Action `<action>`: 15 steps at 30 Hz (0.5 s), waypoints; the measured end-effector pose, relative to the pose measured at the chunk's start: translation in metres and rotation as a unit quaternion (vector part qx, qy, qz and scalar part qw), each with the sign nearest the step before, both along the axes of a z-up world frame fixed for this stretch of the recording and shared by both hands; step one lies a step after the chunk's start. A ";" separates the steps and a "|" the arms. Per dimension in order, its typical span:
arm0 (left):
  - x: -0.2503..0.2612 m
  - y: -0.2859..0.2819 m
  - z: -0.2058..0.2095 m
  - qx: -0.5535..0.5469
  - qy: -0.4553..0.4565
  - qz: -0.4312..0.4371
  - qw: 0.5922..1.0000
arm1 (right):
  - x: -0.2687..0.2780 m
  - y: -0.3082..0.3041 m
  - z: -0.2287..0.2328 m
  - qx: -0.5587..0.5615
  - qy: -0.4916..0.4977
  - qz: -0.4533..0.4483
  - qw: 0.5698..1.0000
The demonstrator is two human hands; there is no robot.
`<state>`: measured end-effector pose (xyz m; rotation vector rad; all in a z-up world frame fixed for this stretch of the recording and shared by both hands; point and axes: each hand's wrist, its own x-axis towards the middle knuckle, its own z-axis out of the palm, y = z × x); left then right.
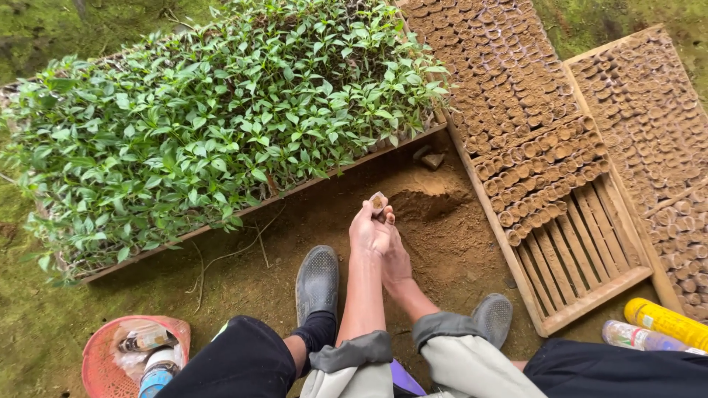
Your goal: Rolling paper strips into small pots, filling them with soil, and arranging them in a seedling tray.
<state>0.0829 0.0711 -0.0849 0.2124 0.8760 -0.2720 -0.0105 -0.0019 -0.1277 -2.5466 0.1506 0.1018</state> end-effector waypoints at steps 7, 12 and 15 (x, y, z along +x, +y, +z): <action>-0.003 -0.006 0.020 0.058 -0.046 -0.052 0.996 | 0.016 -0.079 -0.013 -0.192 0.084 0.067 0.975; -0.001 -0.015 0.015 0.126 -0.050 -0.076 0.988 | 0.041 -0.096 0.096 0.326 0.166 -0.234 0.901; -0.002 -0.024 0.016 0.146 -0.062 -0.095 0.983 | 0.061 -0.098 0.146 0.425 0.126 -0.231 0.866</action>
